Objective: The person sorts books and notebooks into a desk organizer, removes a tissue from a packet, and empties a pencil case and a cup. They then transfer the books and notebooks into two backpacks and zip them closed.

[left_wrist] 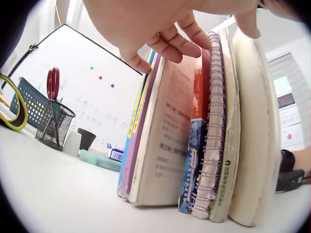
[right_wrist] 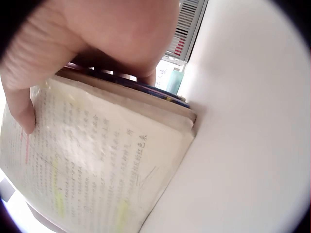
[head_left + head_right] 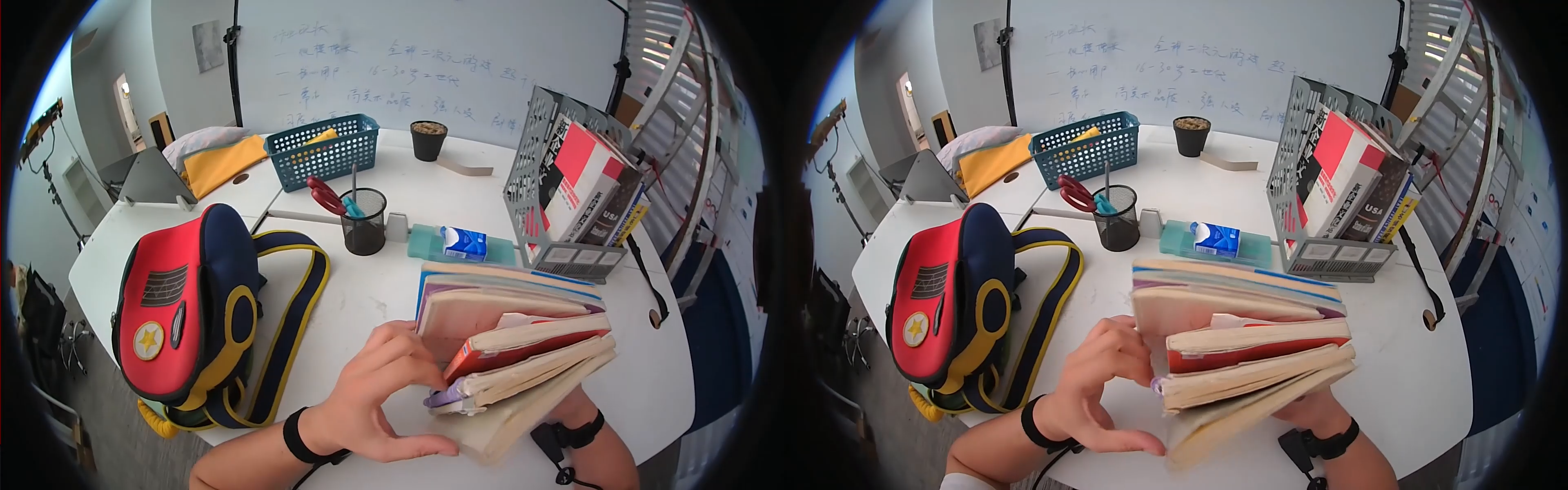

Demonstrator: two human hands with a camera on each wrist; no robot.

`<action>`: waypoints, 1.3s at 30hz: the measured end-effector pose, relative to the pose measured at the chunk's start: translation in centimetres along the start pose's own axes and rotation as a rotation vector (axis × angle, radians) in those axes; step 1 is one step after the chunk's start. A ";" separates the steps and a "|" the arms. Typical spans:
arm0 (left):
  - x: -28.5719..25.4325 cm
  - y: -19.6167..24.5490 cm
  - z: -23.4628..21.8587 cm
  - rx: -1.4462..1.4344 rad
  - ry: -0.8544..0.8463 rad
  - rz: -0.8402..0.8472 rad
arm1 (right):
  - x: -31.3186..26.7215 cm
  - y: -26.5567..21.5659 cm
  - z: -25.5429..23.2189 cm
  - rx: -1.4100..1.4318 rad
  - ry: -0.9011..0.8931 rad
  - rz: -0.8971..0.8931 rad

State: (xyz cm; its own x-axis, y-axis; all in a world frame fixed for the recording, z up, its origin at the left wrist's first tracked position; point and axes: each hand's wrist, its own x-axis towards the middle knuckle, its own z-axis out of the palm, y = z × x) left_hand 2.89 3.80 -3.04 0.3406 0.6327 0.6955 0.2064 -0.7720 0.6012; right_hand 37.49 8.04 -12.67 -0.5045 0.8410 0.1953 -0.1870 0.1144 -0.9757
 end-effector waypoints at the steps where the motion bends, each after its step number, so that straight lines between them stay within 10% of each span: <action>1: 0.0 0.1 -0.1 -0.002 -0.005 0.001 | 0.1 0.0 0.0 -0.009 -0.009 -0.004; 24: -0.5 -0.8 0.8 0.266 -0.157 0.117 | 0.2 -1.2 1.0 -0.009 -0.070 -0.041; 36: -1.4 0.3 2.4 0.221 -0.123 -0.304 | 0.9 -3.3 2.8 -0.235 -0.021 0.004; 39: -2.1 -0.2 1.3 -0.331 0.074 -0.406 | 0.9 -3.4 2.8 -0.269 0.020 0.002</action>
State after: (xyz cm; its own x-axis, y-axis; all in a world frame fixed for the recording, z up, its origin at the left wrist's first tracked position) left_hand 3.29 2.53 -5.08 0.2255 0.8885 0.3996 0.0033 -0.4109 0.9117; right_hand 35.33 6.90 -8.87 -0.4870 0.8516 0.1938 0.0464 0.2468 -0.9680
